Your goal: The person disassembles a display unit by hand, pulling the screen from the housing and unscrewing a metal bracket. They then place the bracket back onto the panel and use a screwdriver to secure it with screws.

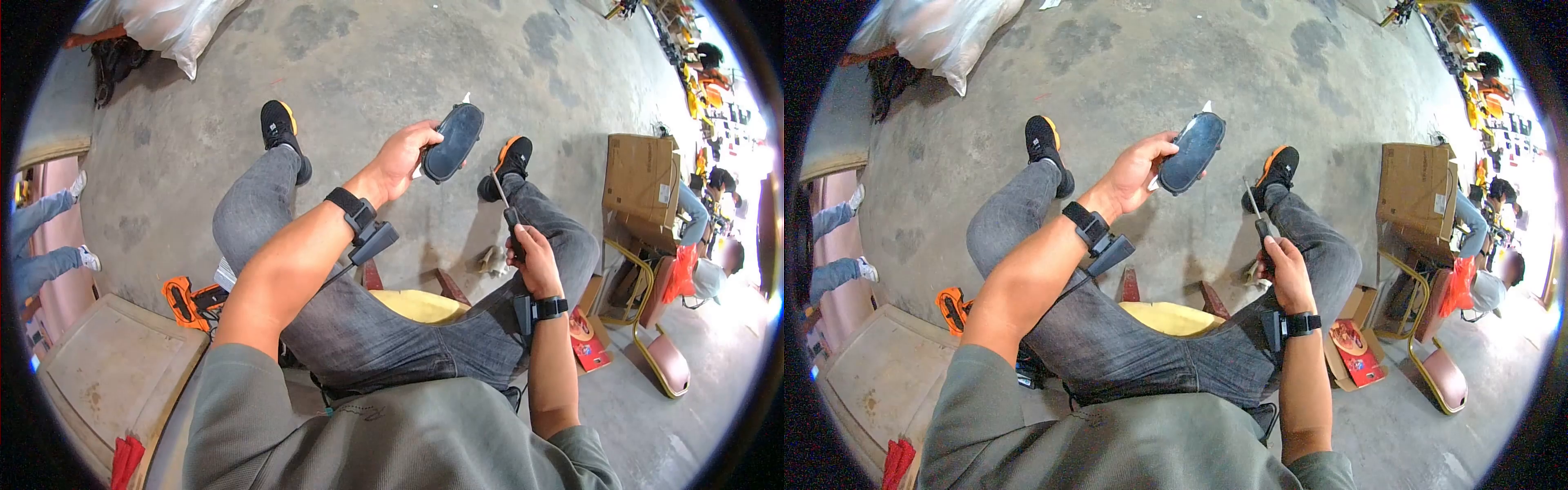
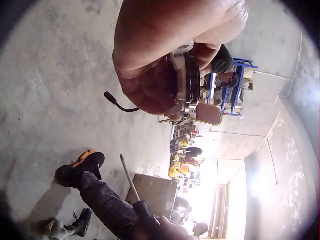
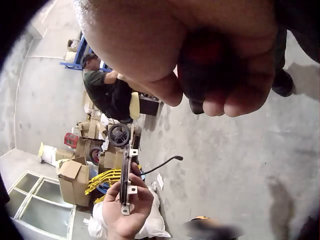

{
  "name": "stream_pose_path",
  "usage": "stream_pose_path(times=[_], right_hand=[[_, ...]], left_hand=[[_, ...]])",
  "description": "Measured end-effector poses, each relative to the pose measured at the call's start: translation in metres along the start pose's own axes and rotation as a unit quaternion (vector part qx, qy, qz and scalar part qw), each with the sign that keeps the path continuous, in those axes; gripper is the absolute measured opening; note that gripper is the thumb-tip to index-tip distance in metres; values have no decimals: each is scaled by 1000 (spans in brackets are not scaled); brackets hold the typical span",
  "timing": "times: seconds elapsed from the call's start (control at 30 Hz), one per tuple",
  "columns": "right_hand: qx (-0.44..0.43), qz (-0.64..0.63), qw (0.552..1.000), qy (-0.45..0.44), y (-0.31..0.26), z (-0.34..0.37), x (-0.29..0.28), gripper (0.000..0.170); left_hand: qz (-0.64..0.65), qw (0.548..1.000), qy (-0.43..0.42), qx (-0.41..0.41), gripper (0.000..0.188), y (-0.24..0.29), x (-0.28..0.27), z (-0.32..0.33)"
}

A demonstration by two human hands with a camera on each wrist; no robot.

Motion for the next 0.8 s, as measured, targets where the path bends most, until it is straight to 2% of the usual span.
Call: stream_pose_path(times=[0.4,0.47,0.57,0.6,0.67,0.8], right_hand=[[-2,60,998,-25,-3,-1,3,21],[-17,78,997,11,-6,2,2,24],[-47,65,997,-2,-7,0,5,24],[-41,87,995,1,-5,-4,4,23],[-45,76,995,-37,-9,-6,10,23],[-70,107,990,-67,-20,-3,22,24]], left_hand=[[-91,995,29,32,40,7,5,4],[-120,992,13,45,45,5,9,6],[-141,984,7,106,41,12,12,19],[-176,977,45,116,39,25,21,36],[-181,959,53,212,36,47,33,59],[-262,906,124,309,33,84,60,138]])
Point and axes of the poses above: each hand's wrist, its own z-axis away from the middle knuckle, its own x-axis out of the palm, y = z × x, the point moved 7 cm from there along -z, towards the middle knuckle, and after that the axes turned 10 degrees about z, right-handed, at the moved point
